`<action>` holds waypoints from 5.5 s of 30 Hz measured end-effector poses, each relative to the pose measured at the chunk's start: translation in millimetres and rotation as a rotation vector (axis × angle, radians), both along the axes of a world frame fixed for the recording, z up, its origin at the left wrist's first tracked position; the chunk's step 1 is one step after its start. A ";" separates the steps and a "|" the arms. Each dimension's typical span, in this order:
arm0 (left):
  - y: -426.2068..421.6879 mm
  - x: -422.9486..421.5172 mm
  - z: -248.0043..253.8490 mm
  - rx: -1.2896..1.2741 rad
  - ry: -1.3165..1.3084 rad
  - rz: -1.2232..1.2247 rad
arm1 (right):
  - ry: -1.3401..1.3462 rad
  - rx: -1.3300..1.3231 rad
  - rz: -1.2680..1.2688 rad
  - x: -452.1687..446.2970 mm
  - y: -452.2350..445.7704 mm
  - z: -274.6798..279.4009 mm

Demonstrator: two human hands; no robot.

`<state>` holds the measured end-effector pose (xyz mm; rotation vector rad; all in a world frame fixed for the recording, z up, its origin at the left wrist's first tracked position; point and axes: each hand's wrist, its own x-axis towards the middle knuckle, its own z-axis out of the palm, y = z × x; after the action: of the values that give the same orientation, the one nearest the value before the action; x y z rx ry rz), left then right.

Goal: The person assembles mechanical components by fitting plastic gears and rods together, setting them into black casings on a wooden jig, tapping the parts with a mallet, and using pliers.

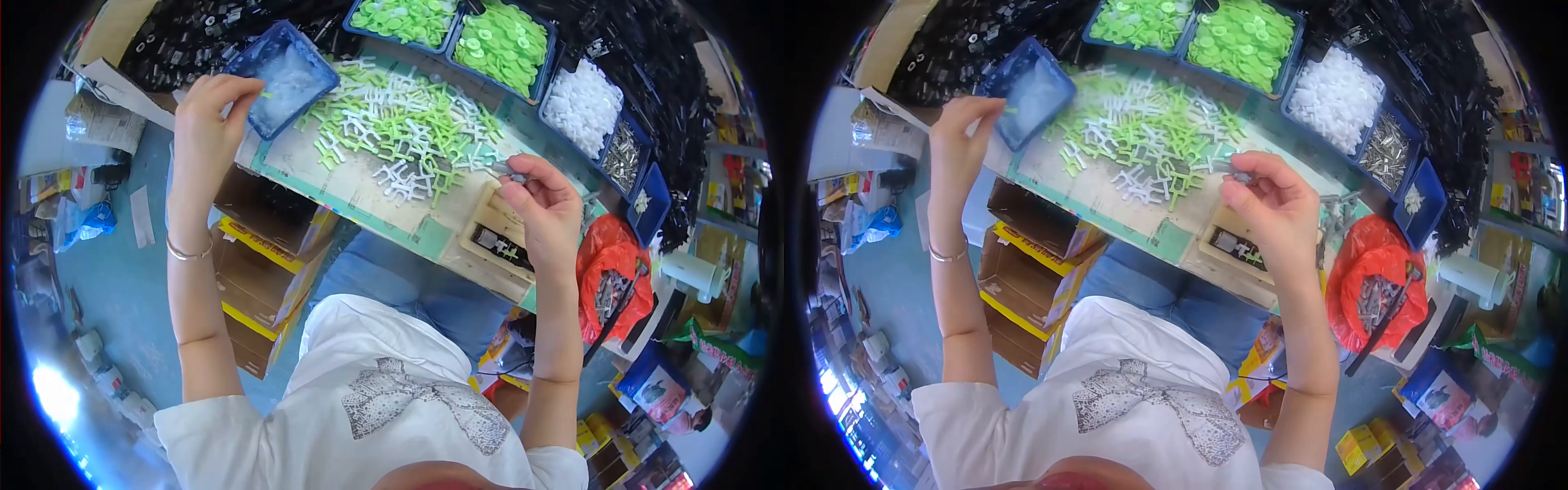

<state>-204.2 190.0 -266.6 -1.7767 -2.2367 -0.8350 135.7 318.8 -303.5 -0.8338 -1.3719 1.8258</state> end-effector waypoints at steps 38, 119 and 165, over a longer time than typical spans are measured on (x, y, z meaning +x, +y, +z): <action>28.0 179.3 -5.3 -0.038 -1.344 -0.308 | 0.097 -0.314 -0.093 35.0 -44.1 28.0; 175.1 -55.5 -27.5 -0.296 0.267 0.110 | -0.647 1.032 -0.228 99.2 -52.2 6.0; 41.7 232.4 -48.2 -0.053 -0.066 -0.792 | -1.605 0.572 -0.637 268.1 18.4 -5.5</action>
<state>28.2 231.7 -314.9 -2.7336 -1.5503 -0.9530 403.8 337.2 -309.1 -2.1861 -1.9079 -0.0555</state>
